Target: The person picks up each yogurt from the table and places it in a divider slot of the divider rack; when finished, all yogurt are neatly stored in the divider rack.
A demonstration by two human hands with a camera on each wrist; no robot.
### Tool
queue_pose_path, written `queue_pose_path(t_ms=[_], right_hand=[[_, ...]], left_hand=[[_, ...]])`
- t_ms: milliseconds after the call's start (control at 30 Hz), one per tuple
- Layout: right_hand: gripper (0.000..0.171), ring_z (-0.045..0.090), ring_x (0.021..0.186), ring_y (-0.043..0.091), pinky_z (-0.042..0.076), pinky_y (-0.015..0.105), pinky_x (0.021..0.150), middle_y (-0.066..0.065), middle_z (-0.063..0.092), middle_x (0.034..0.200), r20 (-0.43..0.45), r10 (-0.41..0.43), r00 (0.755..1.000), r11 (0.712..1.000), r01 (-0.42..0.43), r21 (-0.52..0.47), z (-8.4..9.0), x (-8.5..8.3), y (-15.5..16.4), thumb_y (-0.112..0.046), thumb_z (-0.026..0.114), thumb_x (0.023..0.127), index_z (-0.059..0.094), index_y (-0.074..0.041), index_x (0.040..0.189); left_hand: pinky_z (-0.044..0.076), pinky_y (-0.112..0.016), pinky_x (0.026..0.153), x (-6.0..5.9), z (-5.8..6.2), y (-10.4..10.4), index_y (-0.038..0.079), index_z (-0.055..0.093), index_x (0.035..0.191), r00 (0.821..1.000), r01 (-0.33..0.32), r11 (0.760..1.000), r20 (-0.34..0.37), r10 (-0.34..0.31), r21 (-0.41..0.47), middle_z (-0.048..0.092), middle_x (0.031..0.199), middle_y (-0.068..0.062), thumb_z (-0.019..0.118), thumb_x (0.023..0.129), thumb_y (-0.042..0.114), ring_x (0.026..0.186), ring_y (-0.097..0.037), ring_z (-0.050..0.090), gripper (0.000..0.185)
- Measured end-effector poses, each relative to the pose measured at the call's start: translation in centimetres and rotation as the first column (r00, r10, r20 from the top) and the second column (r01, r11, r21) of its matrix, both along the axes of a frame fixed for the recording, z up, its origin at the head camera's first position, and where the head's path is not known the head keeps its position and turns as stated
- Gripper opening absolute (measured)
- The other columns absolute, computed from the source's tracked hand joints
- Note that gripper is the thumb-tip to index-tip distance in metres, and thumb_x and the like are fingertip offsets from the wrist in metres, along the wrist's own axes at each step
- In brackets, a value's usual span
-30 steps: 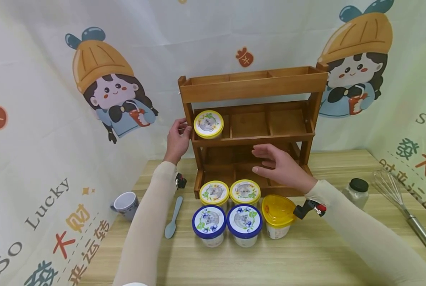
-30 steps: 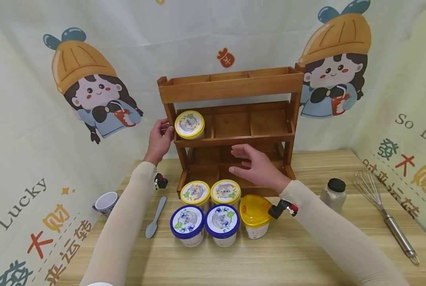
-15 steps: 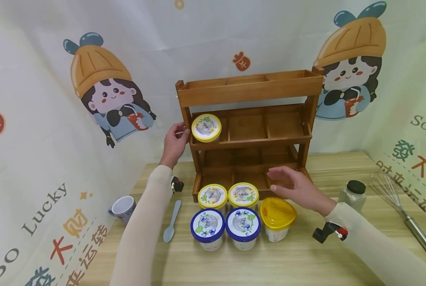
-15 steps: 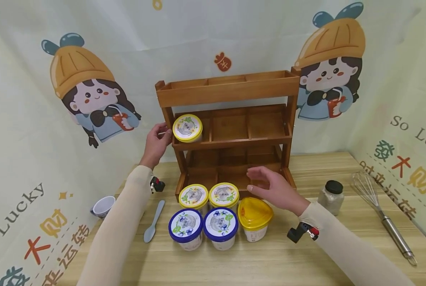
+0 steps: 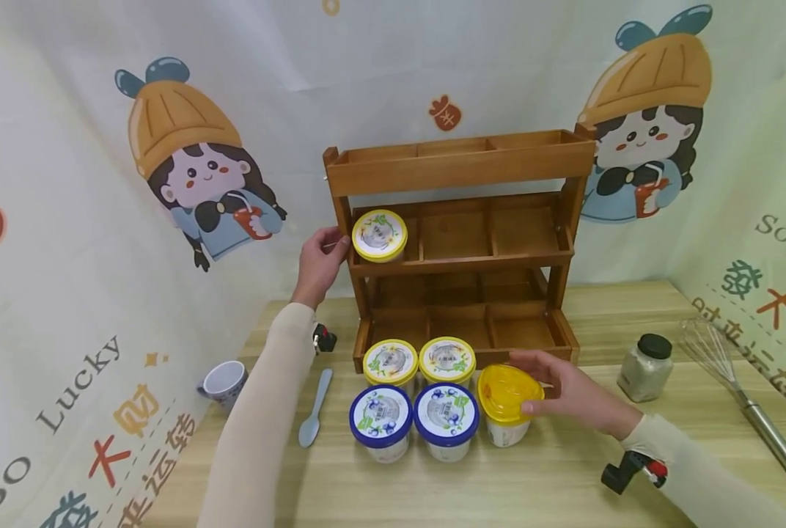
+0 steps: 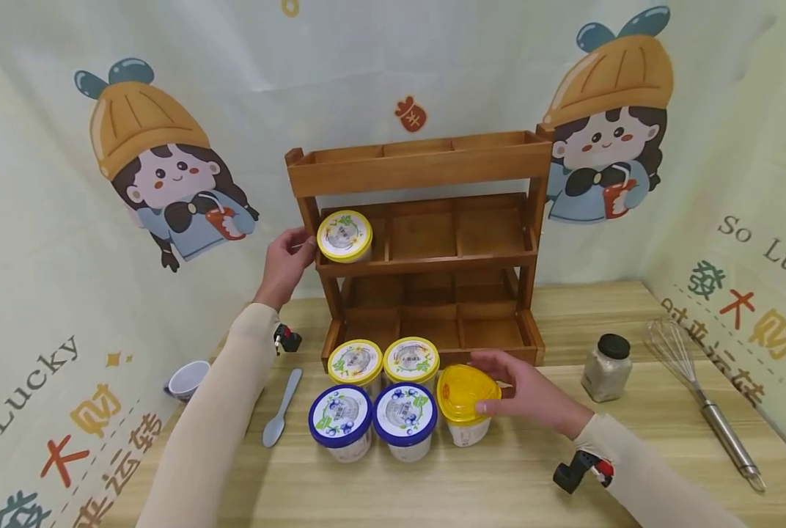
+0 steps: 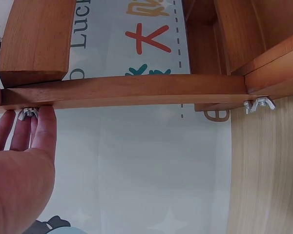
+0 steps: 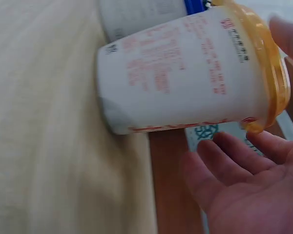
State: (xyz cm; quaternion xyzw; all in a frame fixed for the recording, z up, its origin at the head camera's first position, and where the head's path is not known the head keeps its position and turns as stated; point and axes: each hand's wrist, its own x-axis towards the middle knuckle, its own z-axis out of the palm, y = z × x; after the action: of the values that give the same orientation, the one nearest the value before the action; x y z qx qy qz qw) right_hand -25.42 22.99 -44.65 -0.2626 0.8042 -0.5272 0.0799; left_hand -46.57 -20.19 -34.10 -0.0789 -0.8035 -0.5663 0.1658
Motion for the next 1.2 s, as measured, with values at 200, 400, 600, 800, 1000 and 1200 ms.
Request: queue_pose_path(t_ms=[200,400,600,800,1000,1200], right_hand=[[0.091,0.057,0.127,-0.004,0.052,0.018,0.105,0.032,0.048,0.154,0.063,0.118,0.991,0.992,-0.115,-0.051,-1.7,0.1,-0.1,-0.018,0.086,0.089,0.032,0.007,0.157],[0.089,0.059,0.126,0.002,0.046,0.017,0.107,0.022,0.057,0.149,0.057,0.114,0.992,0.993,-0.115,0.008,-2.5,0.0,-0.6,-0.018,0.088,0.087,0.037,0.002,0.156],[0.083,0.061,0.129,0.022,0.047,0.048,0.115,0.017,0.063,0.144,0.027,0.051,0.998,0.996,-0.053,0.077,-2.3,0.2,-0.7,-0.020,0.088,0.086,0.044,0.000,0.153],[0.081,0.060,0.130,0.037,0.048,0.063,0.112,0.017,0.064,0.142,0.013,-0.026,1.000,0.994,0.024,0.105,-1.3,0.2,-0.2,-0.026,0.089,0.085,0.046,-0.002,0.150],[0.085,0.062,0.127,0.037,0.051,0.050,0.107,0.019,0.064,0.141,-0.019,-0.076,0.997,0.992,0.078,0.096,-0.6,0.2,0.5,-0.025,0.090,0.085,0.044,-0.001,0.151],[0.081,0.064,0.124,0.034,0.055,0.052,0.104,0.017,0.066,0.138,-0.092,-0.101,0.991,0.988,0.111,0.111,0.6,0.4,0.8,-0.025,0.090,0.085,0.046,-0.003,0.149]], left_hand=[[0.054,-0.045,0.112,0.1,-0.2,-0.1,0.008,0.055,0.150,1.000,0.005,1.000,0.018,-0.005,0.002,0.060,0.147,-0.015,0.064,0.107,0.035,0.135,-0.031,0.059,0.052],[0.054,-0.047,0.112,0.0,-0.1,0.0,0.006,0.054,0.149,1.000,0.020,1.000,0.017,-0.020,0.013,0.060,0.145,-0.017,0.063,0.107,0.033,0.134,-0.033,0.059,0.051],[0.053,-0.047,0.113,-0.1,-0.1,0.1,0.006,0.054,0.149,1.000,0.019,1.000,0.019,-0.019,0.001,0.060,0.145,-0.017,0.063,0.107,0.035,0.134,-0.033,0.059,0.052],[0.054,-0.047,0.112,-0.1,0.2,0.1,0.006,0.054,0.149,1.000,0.019,1.000,0.005,-0.019,-0.003,0.060,0.144,-0.017,0.063,0.107,0.033,0.133,-0.033,0.059,0.051],[0.053,-0.047,0.113,-0.1,0.0,0.0,0.006,0.054,0.148,1.000,0.019,1.000,0.016,-0.019,-0.005,0.060,0.145,-0.016,0.063,0.107,0.033,0.134,-0.032,0.058,0.050],[0.053,-0.048,0.113,-0.1,-0.1,0.1,0.005,0.054,0.148,1.000,0.015,1.000,0.016,-0.015,-0.004,0.059,0.145,-0.017,0.063,0.107,0.032,0.134,-0.033,0.058,0.049]])
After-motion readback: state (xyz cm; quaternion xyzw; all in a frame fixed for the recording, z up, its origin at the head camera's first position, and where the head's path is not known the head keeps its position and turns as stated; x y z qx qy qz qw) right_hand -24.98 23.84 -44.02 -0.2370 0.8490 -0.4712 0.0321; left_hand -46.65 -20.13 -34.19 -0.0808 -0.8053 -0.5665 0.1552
